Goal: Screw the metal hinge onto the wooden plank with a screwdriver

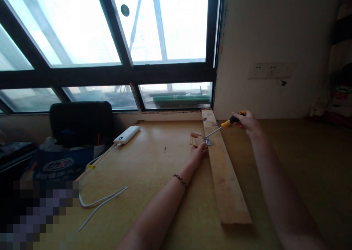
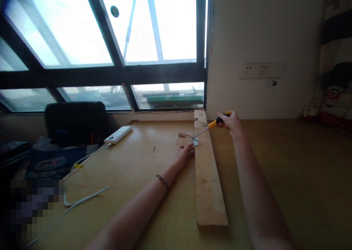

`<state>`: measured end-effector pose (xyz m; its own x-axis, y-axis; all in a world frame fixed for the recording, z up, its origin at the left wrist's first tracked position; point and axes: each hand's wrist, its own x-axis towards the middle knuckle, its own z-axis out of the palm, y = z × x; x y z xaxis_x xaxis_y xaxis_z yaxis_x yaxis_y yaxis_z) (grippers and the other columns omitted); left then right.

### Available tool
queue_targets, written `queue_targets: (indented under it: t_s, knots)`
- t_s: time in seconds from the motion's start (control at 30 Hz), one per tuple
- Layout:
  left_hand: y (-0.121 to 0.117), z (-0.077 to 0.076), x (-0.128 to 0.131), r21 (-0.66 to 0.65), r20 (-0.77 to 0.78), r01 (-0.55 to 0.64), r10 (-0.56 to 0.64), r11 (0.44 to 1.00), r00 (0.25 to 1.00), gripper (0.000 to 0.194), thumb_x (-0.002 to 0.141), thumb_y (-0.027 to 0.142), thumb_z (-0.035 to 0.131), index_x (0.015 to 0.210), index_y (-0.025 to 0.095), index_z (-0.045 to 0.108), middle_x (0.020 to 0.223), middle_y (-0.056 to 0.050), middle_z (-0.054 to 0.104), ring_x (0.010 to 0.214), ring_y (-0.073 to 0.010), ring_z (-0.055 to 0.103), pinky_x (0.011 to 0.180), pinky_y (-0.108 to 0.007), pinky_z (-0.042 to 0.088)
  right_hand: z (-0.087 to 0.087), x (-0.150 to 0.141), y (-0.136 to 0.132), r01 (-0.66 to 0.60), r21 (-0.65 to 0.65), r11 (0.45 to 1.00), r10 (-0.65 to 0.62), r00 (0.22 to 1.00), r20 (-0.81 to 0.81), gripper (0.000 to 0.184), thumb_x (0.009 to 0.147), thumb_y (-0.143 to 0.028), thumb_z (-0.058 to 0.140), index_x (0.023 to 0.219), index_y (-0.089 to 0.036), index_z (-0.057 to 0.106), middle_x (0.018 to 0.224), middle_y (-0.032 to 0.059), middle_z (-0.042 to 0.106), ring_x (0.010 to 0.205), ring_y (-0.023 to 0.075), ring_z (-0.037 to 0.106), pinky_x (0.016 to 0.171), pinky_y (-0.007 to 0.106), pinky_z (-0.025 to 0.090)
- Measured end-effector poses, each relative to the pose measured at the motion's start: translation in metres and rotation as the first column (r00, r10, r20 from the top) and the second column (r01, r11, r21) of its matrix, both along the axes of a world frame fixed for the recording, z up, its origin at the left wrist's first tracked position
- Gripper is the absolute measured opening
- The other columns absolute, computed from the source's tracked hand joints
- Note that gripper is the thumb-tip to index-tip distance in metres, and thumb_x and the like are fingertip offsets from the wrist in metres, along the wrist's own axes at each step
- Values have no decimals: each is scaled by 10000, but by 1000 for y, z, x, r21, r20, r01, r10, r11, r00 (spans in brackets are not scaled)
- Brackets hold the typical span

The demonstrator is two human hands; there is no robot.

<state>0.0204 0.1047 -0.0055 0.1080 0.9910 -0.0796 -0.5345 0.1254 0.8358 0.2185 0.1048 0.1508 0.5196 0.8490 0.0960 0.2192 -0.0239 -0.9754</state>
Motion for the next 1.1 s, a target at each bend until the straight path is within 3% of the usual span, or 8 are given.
queue_targets:
  t_s: [0.13, 0.33, 0.53, 0.67, 0.77, 0.87, 0.93, 1.1]
  knots:
    - [1, -1, -1, 14, -5, 0, 0, 1000, 1000, 311, 635, 280, 698, 886, 116, 614, 891, -105, 663, 706, -167, 639, 636, -274, 517, -12, 6, 7, 76, 57, 996, -83, 988, 129, 508, 588, -401, 730, 981, -172, 503, 960, 103, 595, 412, 86, 545, 301, 170, 343]
    - [1, 0, 0, -1, -19, -12, 12, 1000, 1000, 302, 632, 287, 705, 870, 123, 617, 874, -102, 668, 690, -166, 638, 618, -273, 516, -13, 12, 12, 18, 47, 999, -20, 999, 49, 629, 561, -273, 731, 1094, -163, 416, 947, 92, 568, 461, 99, 551, 347, 208, 418]
    - [-1, 1, 0, 6, 6, -6, 6, 1000, 1000, 342, 624, 282, 711, 901, 105, 619, 915, -124, 666, 713, -174, 646, 629, -269, 517, 3, -8, -2, -126, 303, 945, 33, 955, 296, 512, 570, -334, 693, 1034, -232, 500, 1001, 37, 532, 774, 172, 563, 540, 280, 510]
    - [-2, 2, -1, 11, -1, 8, -8, 1000, 1000, 363, 633, 280, 706, 933, 96, 617, 956, -139, 661, 736, -185, 651, 633, -272, 520, 9, -27, -10, -157, 413, 897, -48, 895, 444, 454, 630, -421, 660, 1039, -258, 548, 980, 28, 559, 900, 204, 538, 698, 335, 500]
    - [-3, 3, -1, 12, -1, 6, -6, 1000, 1000, 368, 633, 282, 706, 935, 92, 615, 950, -143, 664, 743, -190, 651, 632, -272, 522, 10, -33, -11, -155, 432, 888, -27, 921, 388, 496, 627, -401, 668, 1079, -250, 528, 1004, 40, 572, 881, 204, 560, 702, 337, 500]
    - [-3, 3, 0, 12, -9, 6, -6, 1000, 1000, 369, 632, 297, 705, 926, 92, 618, 925, -139, 671, 731, -191, 652, 622, -268, 520, 7, -33, -5, -171, 438, 882, 80, 972, 219, 537, 623, -335, 651, 1113, -224, 462, 1042, 53, 569, 897, 196, 572, 717, 342, 507]
    - [-3, 3, 0, 13, -5, 14, -13, 1000, 1000, 374, 632, 307, 705, 932, 101, 619, 923, -134, 672, 719, -189, 652, 622, -273, 519, 4, -33, 0, -136, 435, 890, 84, 987, 136, 488, 635, -335, 626, 1077, -217, 456, 1056, 53, 562, 939, 196, 563, 752, 360, 501]
    - [-1, 2, 0, -2, -13, 11, -11, 1000, 1000, 348, 629, 296, 705, 904, 97, 626, 913, -135, 672, 713, -185, 652, 612, -265, 511, 0, -32, 3, -75, 441, 894, -27, 975, 221, 458, 603, -451, 671, 964, -204, 537, 964, 45, 583, 916, 207, 561, 787, 375, 486]
